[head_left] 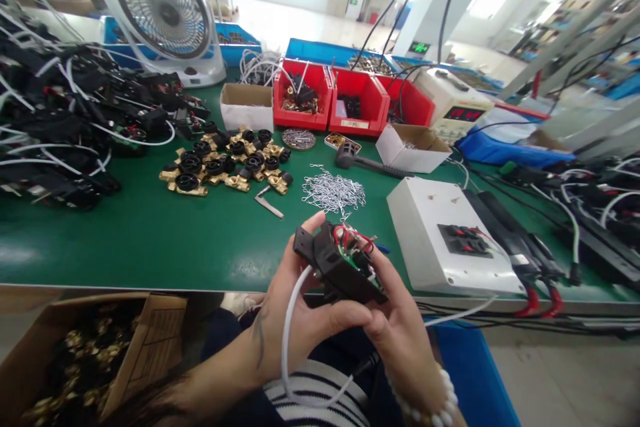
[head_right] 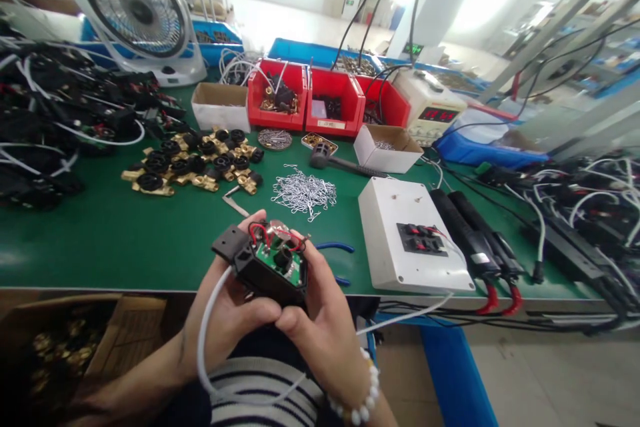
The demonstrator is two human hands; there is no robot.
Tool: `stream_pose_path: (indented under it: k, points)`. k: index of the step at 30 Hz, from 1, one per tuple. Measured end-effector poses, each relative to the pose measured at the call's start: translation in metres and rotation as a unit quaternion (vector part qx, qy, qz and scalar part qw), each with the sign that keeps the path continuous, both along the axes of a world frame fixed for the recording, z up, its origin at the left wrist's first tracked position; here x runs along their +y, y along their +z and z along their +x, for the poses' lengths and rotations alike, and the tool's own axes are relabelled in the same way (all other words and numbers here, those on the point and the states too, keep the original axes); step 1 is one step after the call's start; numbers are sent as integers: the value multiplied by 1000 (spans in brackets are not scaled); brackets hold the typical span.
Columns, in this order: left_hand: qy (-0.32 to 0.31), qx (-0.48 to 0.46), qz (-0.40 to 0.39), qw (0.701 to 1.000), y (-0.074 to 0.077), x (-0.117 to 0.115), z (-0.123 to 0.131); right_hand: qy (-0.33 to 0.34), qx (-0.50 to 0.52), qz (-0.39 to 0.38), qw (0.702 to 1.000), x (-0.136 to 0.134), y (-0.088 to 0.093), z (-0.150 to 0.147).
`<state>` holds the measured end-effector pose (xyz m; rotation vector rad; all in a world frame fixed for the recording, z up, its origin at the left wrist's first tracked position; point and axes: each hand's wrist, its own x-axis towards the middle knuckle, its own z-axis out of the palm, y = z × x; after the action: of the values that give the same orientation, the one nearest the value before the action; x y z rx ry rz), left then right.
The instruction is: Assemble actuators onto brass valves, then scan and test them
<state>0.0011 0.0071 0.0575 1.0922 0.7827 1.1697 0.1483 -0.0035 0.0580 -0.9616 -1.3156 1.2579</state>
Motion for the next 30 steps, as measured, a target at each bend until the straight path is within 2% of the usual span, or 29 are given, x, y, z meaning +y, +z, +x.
stream_pose_path:
  k: [4,7,12,17,19,24,30]
  points:
    - [33,73,-3,997,-6,0,-4,-60,40,-46,996,-8,-5,-9]
    - [7,97,-1,995,-5,1,-7,-61,67,-61,994,-10,-6,-5]
    - [-48,157,39,986,7,4,-16,-67,58,-55,995,-9,-9,5]
    - [-53,103,31,993,15,2,-32,-66,51,-29,996,-8,-4,6]
    - [-50,116,34,991,16,1,-36,-78,49,-20,996,-8,0,4]
    - [-47,171,100,979,17,-1,-36,-127,26,-16,991,-5,11,3]
    - [-68,151,53,985,16,-2,-36,-148,-14,-14,989,-8,18,4]
